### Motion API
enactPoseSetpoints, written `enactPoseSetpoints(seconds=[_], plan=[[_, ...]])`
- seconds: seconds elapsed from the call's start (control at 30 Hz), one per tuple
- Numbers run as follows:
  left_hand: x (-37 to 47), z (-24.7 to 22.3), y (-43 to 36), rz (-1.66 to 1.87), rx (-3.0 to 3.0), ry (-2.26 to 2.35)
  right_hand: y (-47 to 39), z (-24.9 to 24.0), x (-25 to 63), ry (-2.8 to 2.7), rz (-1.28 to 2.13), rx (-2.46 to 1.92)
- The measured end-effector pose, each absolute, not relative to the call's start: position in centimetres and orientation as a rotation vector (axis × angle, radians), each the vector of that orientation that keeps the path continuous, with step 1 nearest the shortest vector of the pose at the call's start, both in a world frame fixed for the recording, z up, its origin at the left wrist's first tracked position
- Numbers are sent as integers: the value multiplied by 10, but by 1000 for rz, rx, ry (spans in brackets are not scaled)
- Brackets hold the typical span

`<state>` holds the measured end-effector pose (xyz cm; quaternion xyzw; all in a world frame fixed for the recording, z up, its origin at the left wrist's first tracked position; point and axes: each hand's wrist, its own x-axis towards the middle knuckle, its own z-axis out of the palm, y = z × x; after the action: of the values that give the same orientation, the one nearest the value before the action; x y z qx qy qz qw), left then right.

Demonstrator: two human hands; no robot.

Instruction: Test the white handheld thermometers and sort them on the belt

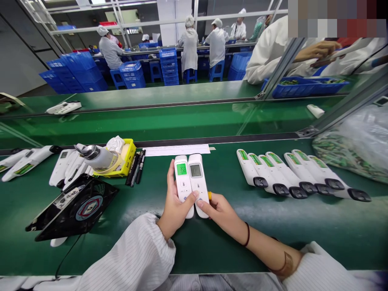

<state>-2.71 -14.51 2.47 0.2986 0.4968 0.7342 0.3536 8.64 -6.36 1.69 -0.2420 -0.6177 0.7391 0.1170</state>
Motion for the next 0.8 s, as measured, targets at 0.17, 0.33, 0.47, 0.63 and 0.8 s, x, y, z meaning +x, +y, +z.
enactPoseSetpoints(seconds=[0.17, 0.33, 0.47, 0.63, 0.8], plan=[[-24, 29, -147, 1848, 783, 1318, -62, 15, 86, -1930, 2284, -685], [-21, 29, -148, 1831, 795, 1334, -63, 12, 86, -1926, 2304, -733], [-20, 28, -147, 1828, 781, 1308, -63, 16, 85, -1945, 2305, -762], [-20, 26, -146, 1829, 770, 1301, -65, 16, 83, -1933, 2289, -810], [-19, 28, -147, 1813, 753, 1315, -68, 13, 81, -1948, 2268, -844]])
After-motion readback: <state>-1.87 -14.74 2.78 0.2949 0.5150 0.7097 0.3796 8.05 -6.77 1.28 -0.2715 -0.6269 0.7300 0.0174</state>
